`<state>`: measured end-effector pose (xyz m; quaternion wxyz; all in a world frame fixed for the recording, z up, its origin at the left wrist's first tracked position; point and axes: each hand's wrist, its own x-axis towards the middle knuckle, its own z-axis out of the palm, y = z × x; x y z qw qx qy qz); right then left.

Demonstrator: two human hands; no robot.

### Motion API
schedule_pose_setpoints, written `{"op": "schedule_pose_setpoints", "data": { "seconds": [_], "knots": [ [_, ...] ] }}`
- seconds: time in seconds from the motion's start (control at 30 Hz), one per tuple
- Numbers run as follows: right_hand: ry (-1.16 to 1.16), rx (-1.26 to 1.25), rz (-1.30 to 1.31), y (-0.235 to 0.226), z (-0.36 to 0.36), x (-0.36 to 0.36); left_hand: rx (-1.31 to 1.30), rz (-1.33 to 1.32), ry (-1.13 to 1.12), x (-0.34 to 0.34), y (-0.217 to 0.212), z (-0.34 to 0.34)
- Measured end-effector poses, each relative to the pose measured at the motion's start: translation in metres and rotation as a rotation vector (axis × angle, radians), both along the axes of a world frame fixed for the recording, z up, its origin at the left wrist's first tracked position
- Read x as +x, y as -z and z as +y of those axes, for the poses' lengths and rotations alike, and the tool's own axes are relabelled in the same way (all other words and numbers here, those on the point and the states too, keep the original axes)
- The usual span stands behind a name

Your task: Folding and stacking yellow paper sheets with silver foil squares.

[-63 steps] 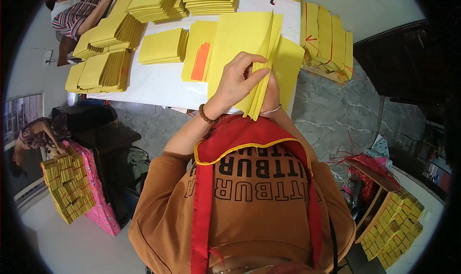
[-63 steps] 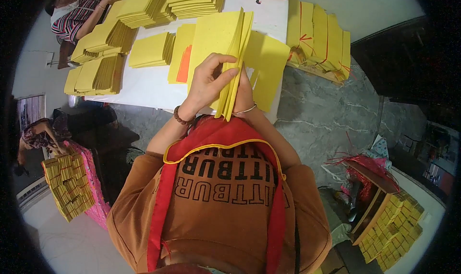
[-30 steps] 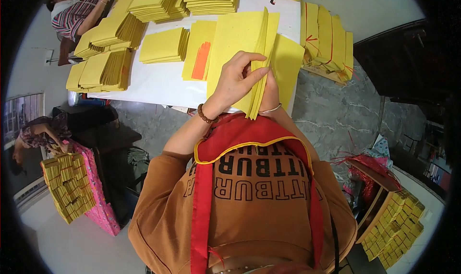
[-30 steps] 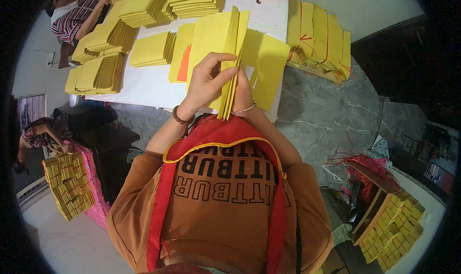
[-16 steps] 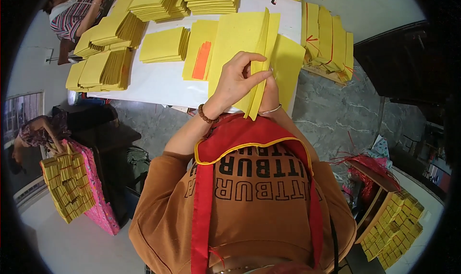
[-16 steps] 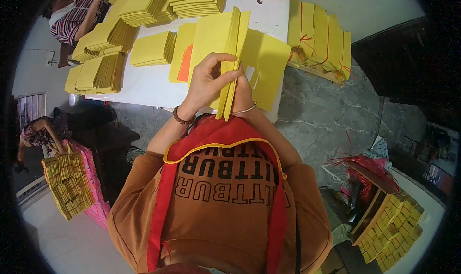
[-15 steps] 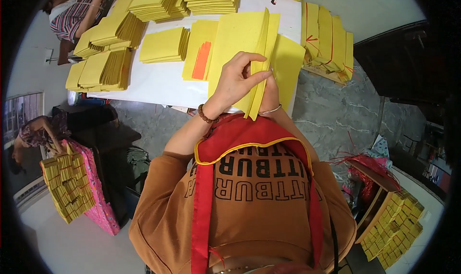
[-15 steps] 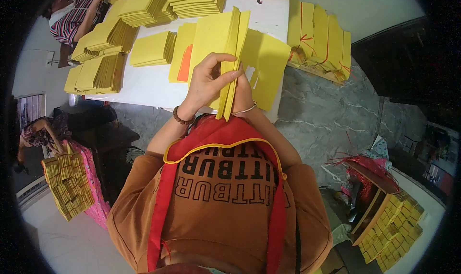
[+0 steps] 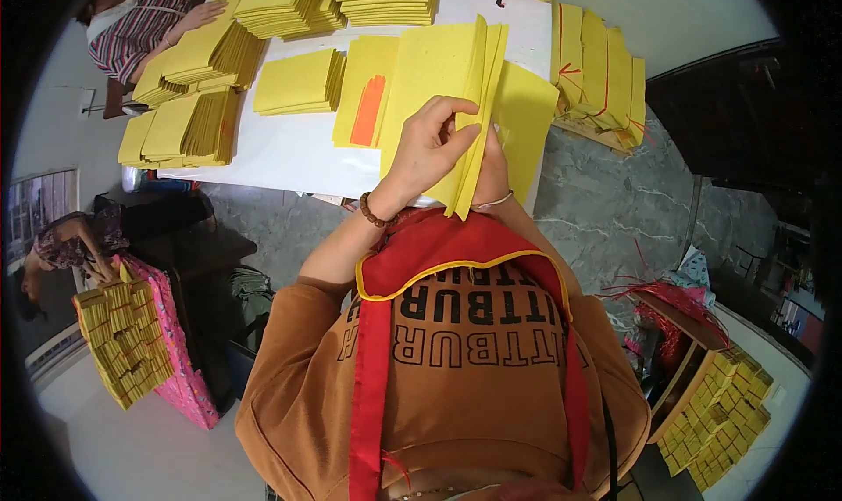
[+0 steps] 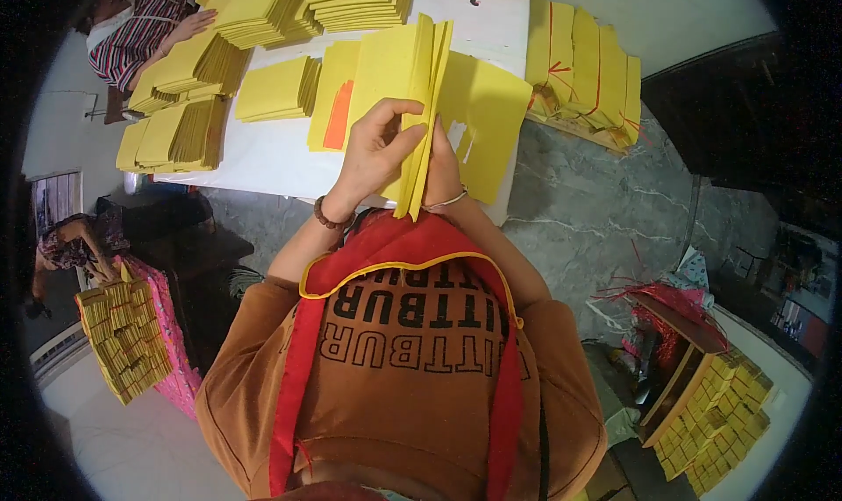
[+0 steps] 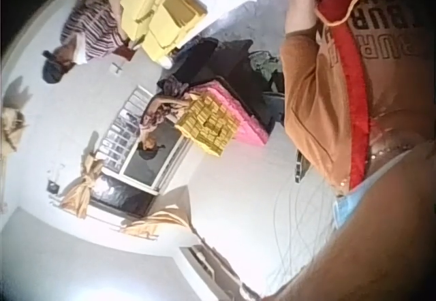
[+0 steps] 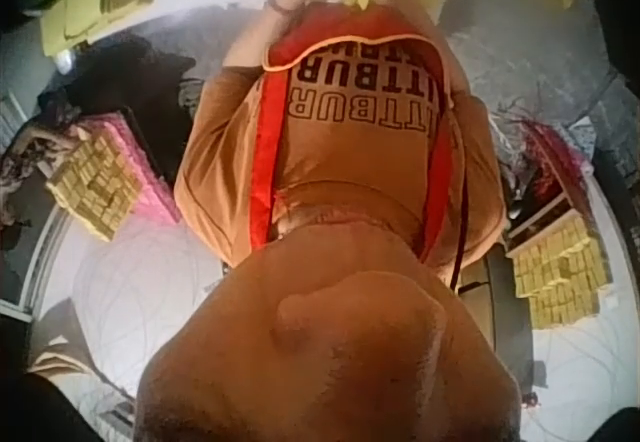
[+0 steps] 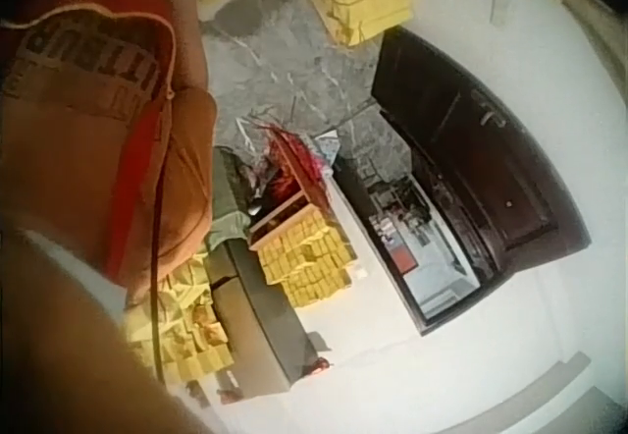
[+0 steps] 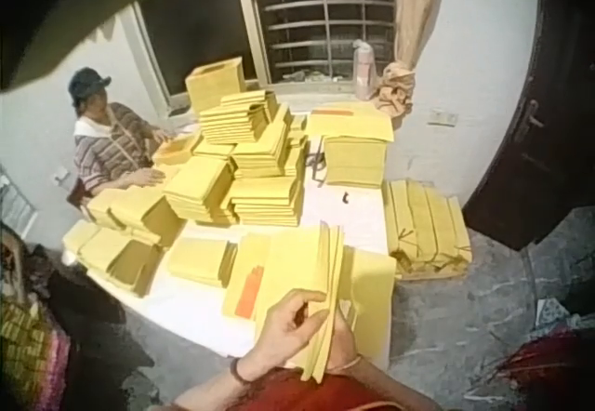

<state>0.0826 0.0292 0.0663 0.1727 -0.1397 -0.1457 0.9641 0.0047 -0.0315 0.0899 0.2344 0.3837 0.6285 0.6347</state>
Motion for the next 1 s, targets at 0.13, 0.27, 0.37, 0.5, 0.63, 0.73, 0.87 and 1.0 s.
{"op": "schedule_pose_setpoints", "data": {
  "seconds": [0.13, 0.27, 0.37, 0.5, 0.63, 0.73, 0.87, 1.0],
  "knots": [
    [0.029, -0.025, -0.017, 0.006, 0.0, 0.0, -0.169, 0.217, -0.072, 0.006, -0.018, -0.001],
    [0.007, -0.017, 0.041, 0.005, 0.002, 0.002, -0.162, 0.361, -0.096, 0.009, -0.021, 0.0],
    [-0.003, -0.038, 0.078, 0.001, 0.005, 0.003, -0.217, 0.282, -0.097, 0.008, -0.023, -0.003],
    [-0.062, -0.089, 0.214, 0.002, 0.005, 0.001, -0.211, 0.163, -0.097, 0.007, -0.015, -0.004],
    [-0.093, -0.101, 0.165, 0.01, 0.004, 0.002, -0.049, 0.203, -0.105, 0.006, -0.015, 0.0],
    [-0.007, -0.035, 0.011, 0.013, -0.001, 0.001, -0.102, 0.215, -0.085, 0.006, -0.02, -0.001],
    [0.015, -0.008, 0.046, 0.01, -0.001, 0.002, -0.078, 0.24, -0.101, 0.007, -0.017, 0.002],
    [-0.014, -0.056, 0.073, 0.012, 0.0, 0.002, -0.095, 0.217, -0.089, 0.007, -0.018, 0.0]
  ]
}}
